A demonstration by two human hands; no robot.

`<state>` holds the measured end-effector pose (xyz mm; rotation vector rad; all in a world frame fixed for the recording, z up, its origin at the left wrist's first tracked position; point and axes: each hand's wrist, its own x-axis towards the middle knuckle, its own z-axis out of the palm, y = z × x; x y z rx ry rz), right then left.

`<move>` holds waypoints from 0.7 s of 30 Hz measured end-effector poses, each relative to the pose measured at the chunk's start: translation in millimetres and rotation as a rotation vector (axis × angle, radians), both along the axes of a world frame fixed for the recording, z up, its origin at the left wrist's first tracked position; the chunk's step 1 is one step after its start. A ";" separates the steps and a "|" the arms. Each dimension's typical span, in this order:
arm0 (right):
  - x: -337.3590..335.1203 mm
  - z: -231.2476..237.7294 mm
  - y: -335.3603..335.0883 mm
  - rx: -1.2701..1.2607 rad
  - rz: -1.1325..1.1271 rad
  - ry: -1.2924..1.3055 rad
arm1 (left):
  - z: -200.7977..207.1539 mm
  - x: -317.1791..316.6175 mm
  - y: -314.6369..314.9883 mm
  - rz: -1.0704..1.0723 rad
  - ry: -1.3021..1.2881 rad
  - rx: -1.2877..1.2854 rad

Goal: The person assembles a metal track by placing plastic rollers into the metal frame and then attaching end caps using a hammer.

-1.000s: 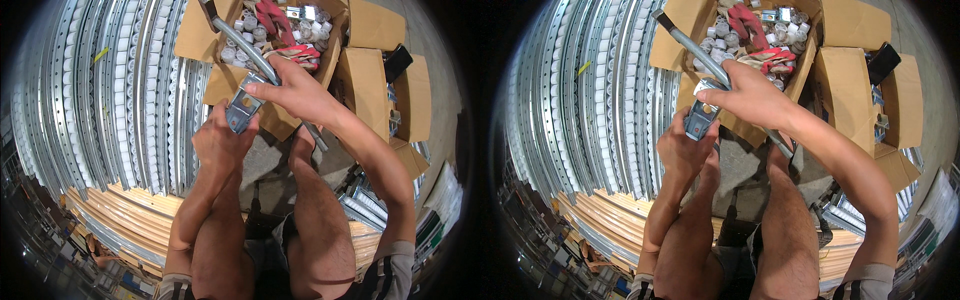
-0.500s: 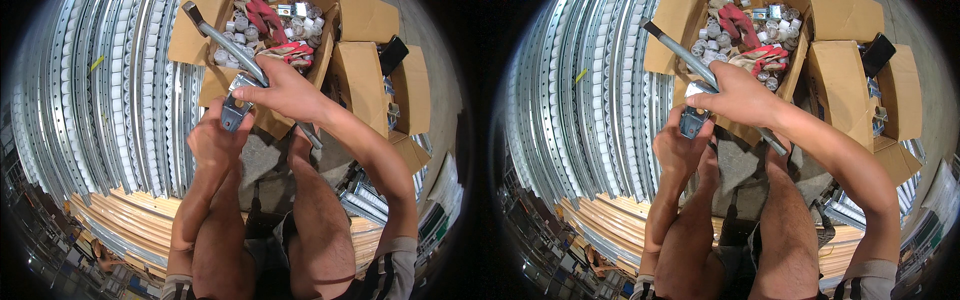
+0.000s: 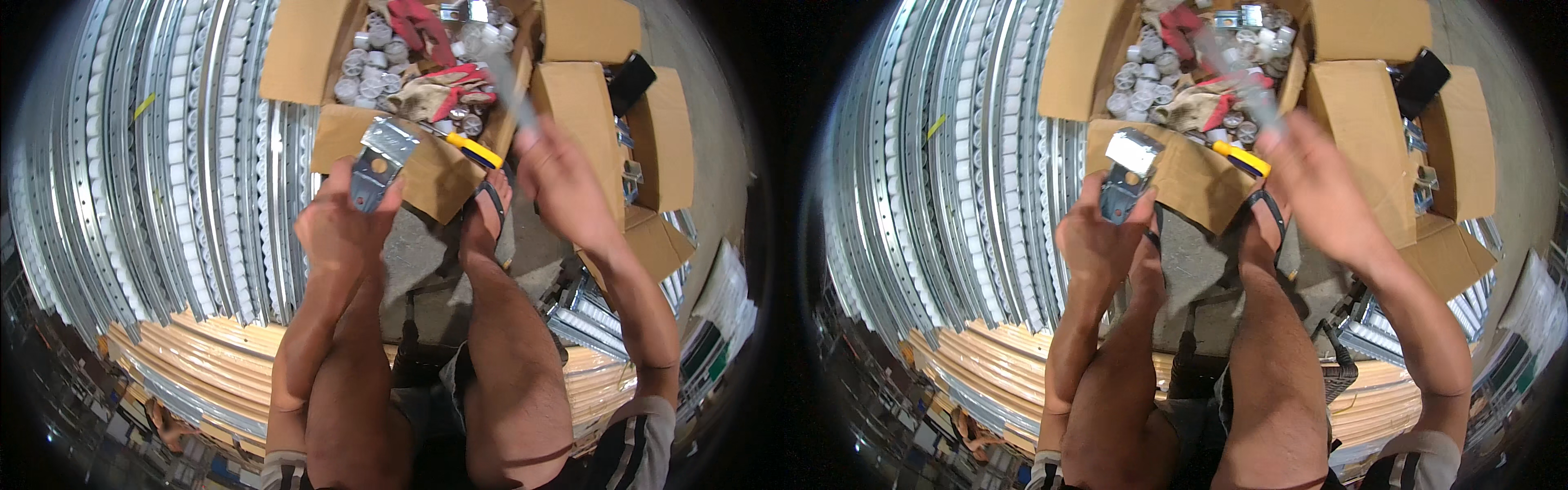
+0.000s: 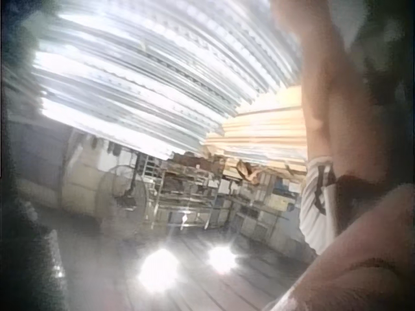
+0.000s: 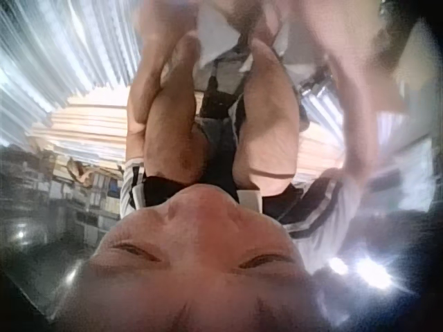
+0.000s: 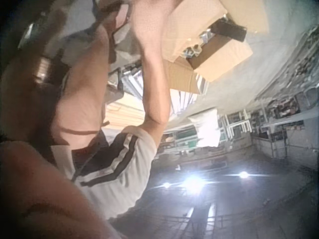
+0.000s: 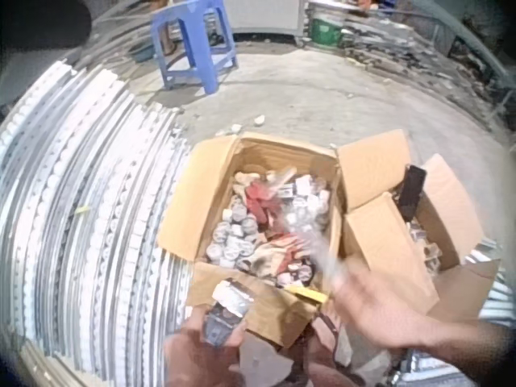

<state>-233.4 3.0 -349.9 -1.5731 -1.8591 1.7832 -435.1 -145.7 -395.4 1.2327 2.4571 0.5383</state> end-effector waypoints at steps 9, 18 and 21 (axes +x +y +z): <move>16.8 -7.6 -13.5 -0.081 0.164 0.027 | -1.6 0.8 -0.6 -0.011 0.004 -0.044; 25.7 -11.1 -5.2 0.092 0.349 -0.011 | -0.3 3.0 -0.6 0.000 -0.050 -0.040; 26.7 -1.5 4.5 -0.152 0.222 0.019 | -3.3 0.5 -4.7 0.000 -0.043 -0.049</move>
